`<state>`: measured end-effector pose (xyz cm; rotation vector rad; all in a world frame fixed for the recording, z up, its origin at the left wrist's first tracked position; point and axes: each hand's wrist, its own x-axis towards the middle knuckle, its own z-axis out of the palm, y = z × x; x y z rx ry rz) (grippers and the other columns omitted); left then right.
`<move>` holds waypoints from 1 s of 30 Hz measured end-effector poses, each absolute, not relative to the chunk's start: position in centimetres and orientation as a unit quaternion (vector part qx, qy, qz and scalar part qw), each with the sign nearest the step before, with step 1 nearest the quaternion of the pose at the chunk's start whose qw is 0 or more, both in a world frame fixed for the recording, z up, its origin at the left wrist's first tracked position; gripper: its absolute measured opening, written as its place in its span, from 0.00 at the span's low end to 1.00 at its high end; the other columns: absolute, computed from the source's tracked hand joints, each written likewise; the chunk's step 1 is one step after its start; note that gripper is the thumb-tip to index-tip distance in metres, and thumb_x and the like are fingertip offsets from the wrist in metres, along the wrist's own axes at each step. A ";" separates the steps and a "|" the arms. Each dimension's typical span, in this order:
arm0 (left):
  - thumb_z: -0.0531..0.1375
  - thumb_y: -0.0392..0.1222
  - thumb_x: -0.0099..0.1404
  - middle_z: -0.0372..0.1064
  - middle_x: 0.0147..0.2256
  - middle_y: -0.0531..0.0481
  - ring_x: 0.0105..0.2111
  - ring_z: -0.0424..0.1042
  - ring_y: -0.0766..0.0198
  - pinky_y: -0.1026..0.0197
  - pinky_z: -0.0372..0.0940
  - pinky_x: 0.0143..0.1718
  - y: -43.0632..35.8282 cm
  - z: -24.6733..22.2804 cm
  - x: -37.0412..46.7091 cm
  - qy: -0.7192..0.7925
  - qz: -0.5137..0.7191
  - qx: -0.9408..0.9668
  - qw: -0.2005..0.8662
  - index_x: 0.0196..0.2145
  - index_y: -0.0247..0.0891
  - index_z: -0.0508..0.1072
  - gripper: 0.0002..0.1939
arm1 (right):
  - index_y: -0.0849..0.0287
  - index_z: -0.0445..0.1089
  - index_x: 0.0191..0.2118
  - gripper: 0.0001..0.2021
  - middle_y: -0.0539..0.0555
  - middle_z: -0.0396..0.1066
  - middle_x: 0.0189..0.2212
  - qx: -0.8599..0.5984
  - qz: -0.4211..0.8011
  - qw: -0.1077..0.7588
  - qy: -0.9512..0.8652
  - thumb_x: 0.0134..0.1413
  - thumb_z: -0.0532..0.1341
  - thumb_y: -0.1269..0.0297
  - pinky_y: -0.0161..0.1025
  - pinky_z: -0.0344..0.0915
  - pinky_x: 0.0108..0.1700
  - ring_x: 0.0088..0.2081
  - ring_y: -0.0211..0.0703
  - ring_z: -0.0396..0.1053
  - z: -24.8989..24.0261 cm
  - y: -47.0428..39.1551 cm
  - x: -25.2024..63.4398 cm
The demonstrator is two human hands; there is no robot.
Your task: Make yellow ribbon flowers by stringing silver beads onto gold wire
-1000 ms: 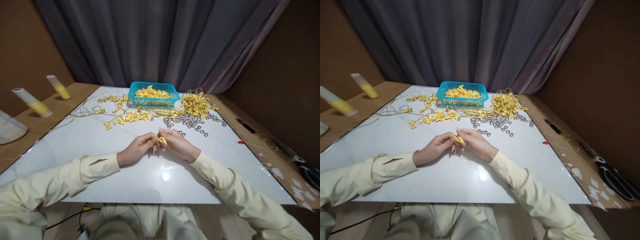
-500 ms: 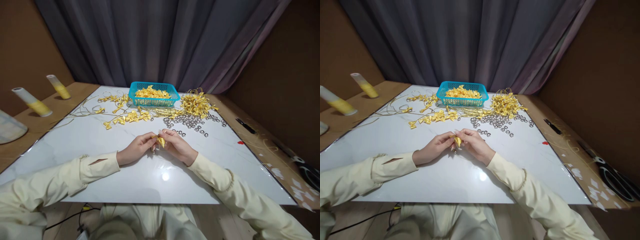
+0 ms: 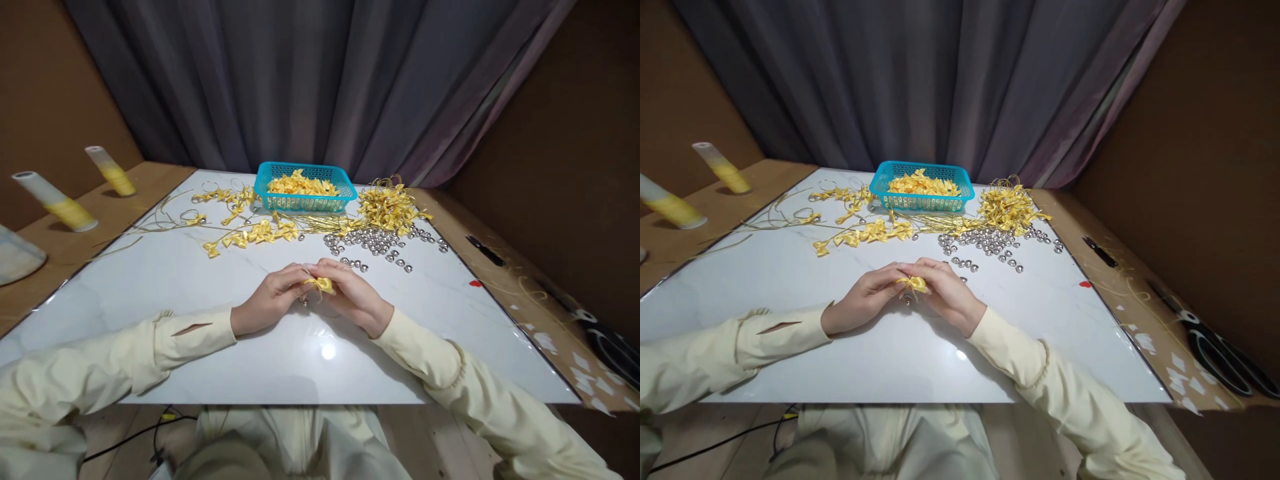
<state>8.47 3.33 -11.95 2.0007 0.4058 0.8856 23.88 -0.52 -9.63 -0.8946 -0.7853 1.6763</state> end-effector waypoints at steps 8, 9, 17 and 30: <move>0.52 0.33 0.66 0.63 0.39 0.46 0.42 0.58 0.59 0.55 0.56 0.45 3.8 -12.4 8.1 0.165 0.389 0.875 0.237 0.34 0.38 0.73 0.10 | 0.62 0.61 0.16 0.16 0.43 0.55 0.14 -0.434 0.655 0.479 -0.390 0.36 0.70 0.63 0.33 0.43 0.24 0.20 0.29 0.52 -9.0 -0.5 24.3; 0.51 0.32 0.66 0.63 0.39 0.45 0.43 0.58 0.59 0.54 0.55 0.46 3.9 -12.3 8.0 0.165 0.386 0.878 0.229 0.34 0.38 0.73 0.11 | 0.62 0.61 0.16 0.17 0.43 0.55 0.14 -0.439 0.652 0.473 -0.398 0.36 0.70 0.62 0.33 0.43 0.24 0.20 0.29 0.52 -8.9 -0.6 24.3; 0.50 0.33 0.67 0.63 0.38 0.46 0.44 0.58 0.58 0.54 0.52 0.47 2.4 -11.9 7.9 0.108 0.327 0.912 0.225 0.31 0.39 0.72 0.13 | 0.61 0.60 0.16 0.17 0.42 0.52 0.13 -0.469 0.547 0.556 -0.414 0.34 0.71 0.64 0.33 0.45 0.23 0.18 0.27 0.48 -8.7 1.5 27.6; 0.49 0.33 0.68 0.65 0.38 0.45 0.41 0.63 0.62 0.57 0.58 0.45 2.6 -11.6 8.0 0.129 0.316 0.875 0.343 0.33 0.37 0.69 0.11 | 0.59 0.50 0.17 0.20 0.41 0.47 0.09 -0.509 0.385 0.712 -0.292 0.46 0.64 0.72 0.28 0.47 0.16 0.13 0.26 0.44 -8.4 5.0 39.5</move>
